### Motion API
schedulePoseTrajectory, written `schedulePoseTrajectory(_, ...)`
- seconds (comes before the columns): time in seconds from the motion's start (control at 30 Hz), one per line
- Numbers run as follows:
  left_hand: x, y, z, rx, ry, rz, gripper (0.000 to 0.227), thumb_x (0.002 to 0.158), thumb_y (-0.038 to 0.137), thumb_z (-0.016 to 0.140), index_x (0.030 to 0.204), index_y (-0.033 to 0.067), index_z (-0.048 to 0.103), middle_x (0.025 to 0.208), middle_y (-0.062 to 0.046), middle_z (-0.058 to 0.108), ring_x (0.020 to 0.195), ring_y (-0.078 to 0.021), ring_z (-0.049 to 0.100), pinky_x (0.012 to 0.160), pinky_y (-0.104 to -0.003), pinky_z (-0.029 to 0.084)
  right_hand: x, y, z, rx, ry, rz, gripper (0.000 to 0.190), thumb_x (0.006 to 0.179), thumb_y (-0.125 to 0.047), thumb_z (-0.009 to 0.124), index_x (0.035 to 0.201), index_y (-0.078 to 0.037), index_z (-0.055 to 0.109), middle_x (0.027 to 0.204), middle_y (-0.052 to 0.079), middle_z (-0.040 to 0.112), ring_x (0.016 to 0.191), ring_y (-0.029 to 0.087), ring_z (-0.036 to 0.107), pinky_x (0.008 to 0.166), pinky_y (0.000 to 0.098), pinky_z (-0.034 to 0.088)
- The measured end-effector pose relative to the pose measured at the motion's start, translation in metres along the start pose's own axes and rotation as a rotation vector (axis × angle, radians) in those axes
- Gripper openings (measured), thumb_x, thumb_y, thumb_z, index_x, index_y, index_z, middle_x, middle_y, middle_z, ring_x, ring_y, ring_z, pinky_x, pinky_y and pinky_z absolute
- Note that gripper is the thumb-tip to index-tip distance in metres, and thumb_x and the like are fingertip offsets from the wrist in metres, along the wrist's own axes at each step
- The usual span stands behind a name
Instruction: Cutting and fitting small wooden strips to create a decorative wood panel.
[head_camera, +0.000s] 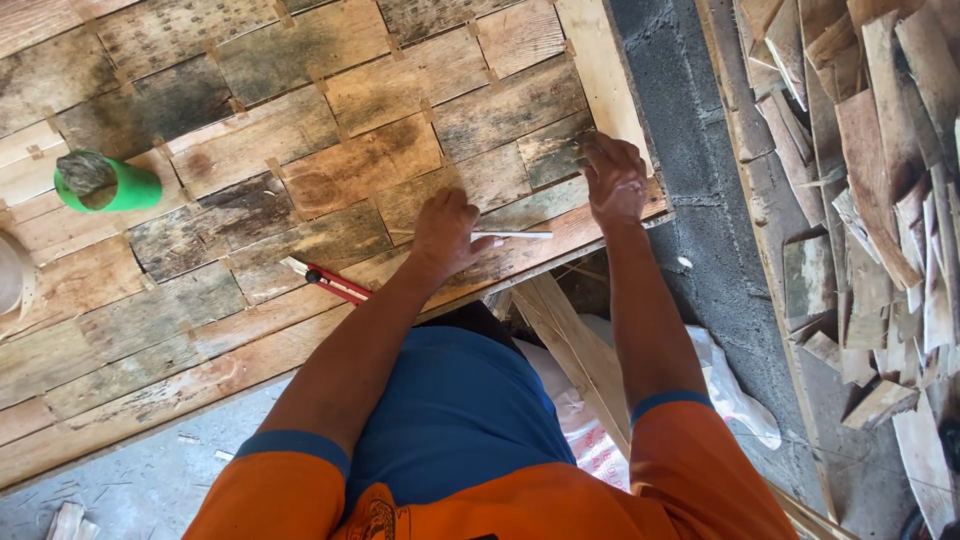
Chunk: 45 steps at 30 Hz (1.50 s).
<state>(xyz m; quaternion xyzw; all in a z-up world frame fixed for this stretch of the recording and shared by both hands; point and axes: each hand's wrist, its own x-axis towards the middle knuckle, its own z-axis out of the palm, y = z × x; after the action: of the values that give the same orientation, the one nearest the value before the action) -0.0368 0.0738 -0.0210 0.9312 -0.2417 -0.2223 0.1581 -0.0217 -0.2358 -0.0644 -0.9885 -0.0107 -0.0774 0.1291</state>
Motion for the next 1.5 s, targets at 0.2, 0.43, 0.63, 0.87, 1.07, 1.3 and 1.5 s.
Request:
schedulePoseTrajectory(0.2, 0.039, 0.02, 0.025, 0.247, 0.046, 0.199, 0.056, 0.093, 0.047, 0.068, 0.132, 0.0068, 0.064, 0.151, -0.019, 0.039, 0.142, -0.0357, 0.034, 0.119, -0.046, 0.032, 0.002, 0.007, -0.004, -0.023, -0.102, -0.086, 0.04, 0.088, -0.024, 0.082, 0.126, -0.015, 0.077, 0.141, 0.004, 0.068, 0.126, 0.026, 0.058, 0.107, 0.0426, 0.047)
schedulePoseTrajectory(0.43, 0.063, 0.043, 0.022, 0.253, -0.116, 0.183, 0.079, 0.097, 0.047, 0.061, 0.161, 0.0149, 0.029, 0.171, -0.014, 0.008, 0.156, -0.0379, 0.007, 0.126, -0.048, 0.012, 0.005, 0.011, -0.004, -0.094, -0.122, -0.177, 0.051, 0.092, -0.044, 0.076, 0.135, -0.017, 0.073, 0.147, 0.006, 0.064, 0.126, 0.029, 0.055, 0.105, 0.0446, 0.045)
schedulePoseTrajectory(0.63, 0.068, 0.036, 0.034, 0.27, -0.124, 0.186, 0.077, 0.099, 0.047, 0.058, 0.162, 0.017, 0.027, 0.171, -0.013, 0.008, 0.157, -0.0376, 0.007, 0.127, -0.047, 0.011, 0.007, 0.008, -0.007, -0.102, -0.113, -0.196, 0.05, 0.092, -0.044, 0.076, 0.134, -0.015, 0.074, 0.145, 0.008, 0.065, 0.123, 0.029, 0.056, 0.103, 0.0443, 0.046)
schedulePoseTrajectory(0.87, 0.072, 0.036, 0.037, 0.297, -0.152, 0.187, 0.076, 0.101, 0.048, 0.051, 0.164, 0.018, 0.021, 0.172, -0.013, 0.004, 0.157, -0.0375, 0.005, 0.127, -0.047, 0.009, 0.008, 0.017, 0.007, -0.144, -0.114, -0.2, 0.048, 0.098, -0.049, 0.073, 0.133, -0.017, 0.074, 0.141, 0.006, 0.068, 0.121, 0.027, 0.058, 0.099, 0.0419, 0.051)
schedulePoseTrajectory(1.07, 0.07, 0.038, 0.028, 0.311, -0.212, 0.176, 0.075, 0.104, 0.049, 0.045, 0.165, 0.0185, 0.015, 0.172, -0.013, -0.001, 0.157, -0.0369, 0.0, 0.127, -0.047, 0.006, 0.008, 0.016, 0.006, -0.196, -0.113, -0.218, 0.047, 0.103, -0.053, 0.066, 0.133, -0.018, 0.074, 0.139, 0.005, 0.07, 0.119, 0.028, 0.061, 0.096, 0.0402, 0.054)
schedulePoseTrajectory(1.3, 0.068, 0.038, 0.029, 0.276, -0.204, 0.17, 0.076, 0.103, 0.048, 0.046, 0.165, 0.0177, 0.015, 0.172, -0.012, -0.003, 0.157, -0.0361, -0.002, 0.127, -0.046, 0.005, 0.008, 0.008, 0.0, -0.209, -0.107, -0.223, 0.046, 0.103, -0.05, 0.066, 0.133, -0.015, 0.074, 0.14, 0.007, 0.069, 0.119, 0.028, 0.06, 0.097, 0.0412, 0.054)
schedulePoseTrajectory(1.5, 0.067, 0.039, 0.023, 0.242, -0.215, 0.16, 0.077, 0.103, 0.049, 0.047, 0.165, 0.0182, 0.014, 0.172, -0.011, -0.004, 0.158, -0.0358, -0.002, 0.128, -0.045, 0.004, 0.012, 0.005, -0.012, -0.092, -0.124, -0.185, 0.042, 0.095, -0.033, 0.074, 0.132, -0.013, 0.074, 0.142, 0.011, 0.065, 0.119, 0.031, 0.06, 0.102, 0.0425, 0.053)
